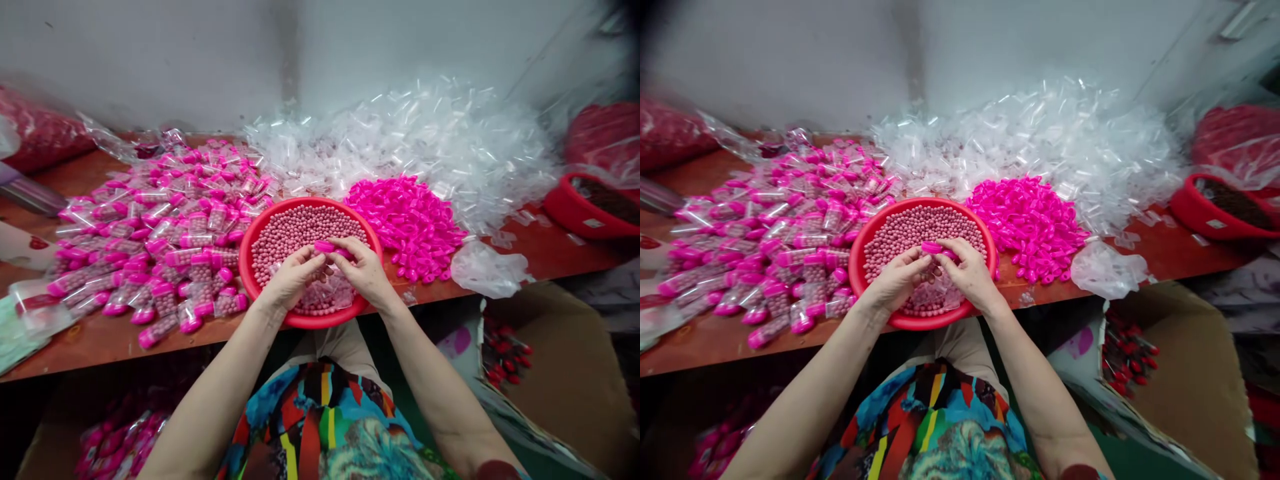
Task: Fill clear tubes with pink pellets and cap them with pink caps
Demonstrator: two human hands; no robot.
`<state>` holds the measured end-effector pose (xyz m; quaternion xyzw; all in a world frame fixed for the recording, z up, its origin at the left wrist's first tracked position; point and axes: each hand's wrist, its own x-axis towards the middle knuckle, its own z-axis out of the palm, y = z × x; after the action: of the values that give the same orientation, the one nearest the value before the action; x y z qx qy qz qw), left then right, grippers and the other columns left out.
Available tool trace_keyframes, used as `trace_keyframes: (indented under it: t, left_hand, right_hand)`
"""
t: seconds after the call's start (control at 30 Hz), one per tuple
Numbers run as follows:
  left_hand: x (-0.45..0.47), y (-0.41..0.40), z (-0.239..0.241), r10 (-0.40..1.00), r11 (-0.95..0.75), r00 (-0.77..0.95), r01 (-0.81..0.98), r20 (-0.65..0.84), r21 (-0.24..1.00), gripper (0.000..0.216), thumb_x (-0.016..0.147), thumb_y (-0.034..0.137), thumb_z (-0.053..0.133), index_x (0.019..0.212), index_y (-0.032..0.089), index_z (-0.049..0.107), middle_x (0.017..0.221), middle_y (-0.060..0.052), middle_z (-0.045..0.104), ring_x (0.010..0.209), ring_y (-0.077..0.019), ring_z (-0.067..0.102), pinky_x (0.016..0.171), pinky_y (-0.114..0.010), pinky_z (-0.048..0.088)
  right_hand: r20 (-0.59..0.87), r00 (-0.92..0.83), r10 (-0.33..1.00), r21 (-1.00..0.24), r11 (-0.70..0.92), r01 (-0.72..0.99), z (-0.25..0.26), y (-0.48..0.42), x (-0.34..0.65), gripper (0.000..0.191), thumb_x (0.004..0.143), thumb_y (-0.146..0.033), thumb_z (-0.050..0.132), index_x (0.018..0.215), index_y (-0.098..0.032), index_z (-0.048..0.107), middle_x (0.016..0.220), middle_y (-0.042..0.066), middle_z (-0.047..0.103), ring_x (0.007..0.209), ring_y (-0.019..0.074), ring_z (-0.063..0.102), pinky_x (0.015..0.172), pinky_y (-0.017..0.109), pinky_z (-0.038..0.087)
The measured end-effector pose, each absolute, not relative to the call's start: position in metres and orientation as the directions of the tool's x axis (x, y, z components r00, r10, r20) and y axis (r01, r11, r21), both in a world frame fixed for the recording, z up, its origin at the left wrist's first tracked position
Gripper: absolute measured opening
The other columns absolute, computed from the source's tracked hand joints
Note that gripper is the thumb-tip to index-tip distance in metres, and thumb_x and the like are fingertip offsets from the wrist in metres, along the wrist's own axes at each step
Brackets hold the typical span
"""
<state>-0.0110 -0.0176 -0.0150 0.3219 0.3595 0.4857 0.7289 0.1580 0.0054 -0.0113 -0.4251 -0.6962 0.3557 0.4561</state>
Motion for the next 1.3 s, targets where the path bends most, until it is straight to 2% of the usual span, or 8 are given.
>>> trace_keyframes:
  t: [0.1,0.2,0.37,0.47,0.6,0.9,1.17,1.3]
  left_hand:
    - [-0.012,-0.018,-0.016,0.937,0.322,0.283,-0.472,-0.205,0.821,0.031,0.077,0.03,0.08,0.103,0.017,0.071,0.095,-0.003,0.07,0.079,-0.0121,0.065,0.07,-0.023,0.047]
    - [-0.012,-0.018,-0.018,0.937,0.322,0.279,-0.463,-0.209,0.826,0.03,0.076,0.029,0.08,0.102,0.018,0.071,0.096,-0.003,0.07,0.082,-0.0123,0.065,0.071,-0.022,0.046]
    - [-0.012,-0.018,-0.019,0.934,0.339,0.272,-0.459,-0.233,0.821,0.04,0.074,0.03,0.081,0.111,0.018,0.069,0.092,-0.004,0.07,0.08,-0.0139,0.066,0.069,-0.024,0.046]
    - [-0.013,-0.018,-0.018,0.936,0.32,0.283,-0.445,-0.208,0.836,0.039,0.076,0.03,0.08,0.111,0.017,0.069,0.096,-0.005,0.069,0.081,-0.0138,0.065,0.069,-0.024,0.047]
    - [-0.013,-0.019,-0.018,0.935,0.31,0.302,-0.435,-0.188,0.845,0.034,0.077,0.032,0.079,0.107,0.017,0.071,0.094,-0.004,0.068,0.08,-0.0132,0.063,0.068,-0.023,0.046]
    - [-0.011,-0.019,-0.017,0.937,0.328,0.276,-0.478,-0.215,0.815,0.035,0.075,0.032,0.082,0.104,0.016,0.071,0.091,-0.005,0.069,0.079,-0.0126,0.065,0.066,-0.021,0.047]
    - [-0.006,-0.019,-0.019,0.955,0.292,0.176,-0.428,-0.238,0.855,0.033,0.077,0.038,0.078,0.097,0.013,0.069,0.077,-0.001,0.064,0.062,-0.0068,0.057,0.055,-0.017,0.042]
    - [-0.002,-0.02,-0.015,0.971,0.222,0.152,-0.3,-0.183,0.928,0.031,0.081,0.041,0.073,0.092,0.013,0.067,0.072,0.001,0.06,0.055,-0.0048,0.049,0.052,-0.017,0.039]
  right_hand:
    - [0.435,-0.322,0.841,-0.752,0.536,0.383,-0.005,0.007,0.164,0.022,0.09,-0.026,0.064,0.111,-0.024,0.07,0.109,0.008,0.065,0.109,0.0224,0.062,0.099,0.039,0.051]
    - [0.429,-0.384,0.818,-0.714,0.567,0.411,-0.001,0.009,0.168,0.021,0.092,-0.028,0.062,0.111,-0.024,0.07,0.105,0.008,0.066,0.105,0.0232,0.063,0.096,0.04,0.052]
    - [0.293,-0.256,0.921,-0.892,0.36,0.274,0.004,0.008,0.173,0.033,0.094,-0.033,0.058,0.125,-0.024,0.063,0.1,0.004,0.069,0.09,0.0185,0.065,0.082,0.034,0.055]
    - [0.189,-0.316,0.93,-0.93,0.272,0.246,0.005,0.006,0.17,0.031,0.094,-0.033,0.057,0.122,-0.022,0.065,0.1,0.004,0.071,0.088,0.017,0.066,0.081,0.032,0.055]
    - [0.22,-0.316,0.923,-0.908,0.312,0.28,0.001,0.005,0.163,0.025,0.093,-0.034,0.06,0.113,-0.022,0.07,0.11,0.005,0.073,0.102,0.019,0.067,0.093,0.034,0.052]
    - [0.361,-0.284,0.888,-0.857,0.436,0.274,-0.007,0.007,0.159,0.024,0.094,-0.032,0.06,0.112,-0.022,0.071,0.107,0.007,0.069,0.103,0.0184,0.065,0.093,0.034,0.052]
    - [0.517,-0.399,0.758,-0.631,0.652,0.421,-0.019,0.004,0.153,0.029,0.1,-0.022,0.044,0.117,-0.017,0.067,0.107,0.012,0.066,0.101,0.0199,0.064,0.091,0.037,0.054]
    - [0.491,-0.512,0.705,-0.555,0.706,0.44,-0.015,0.005,0.167,0.029,0.101,-0.024,0.042,0.117,-0.019,0.066,0.107,0.012,0.064,0.103,0.0216,0.062,0.091,0.038,0.054]
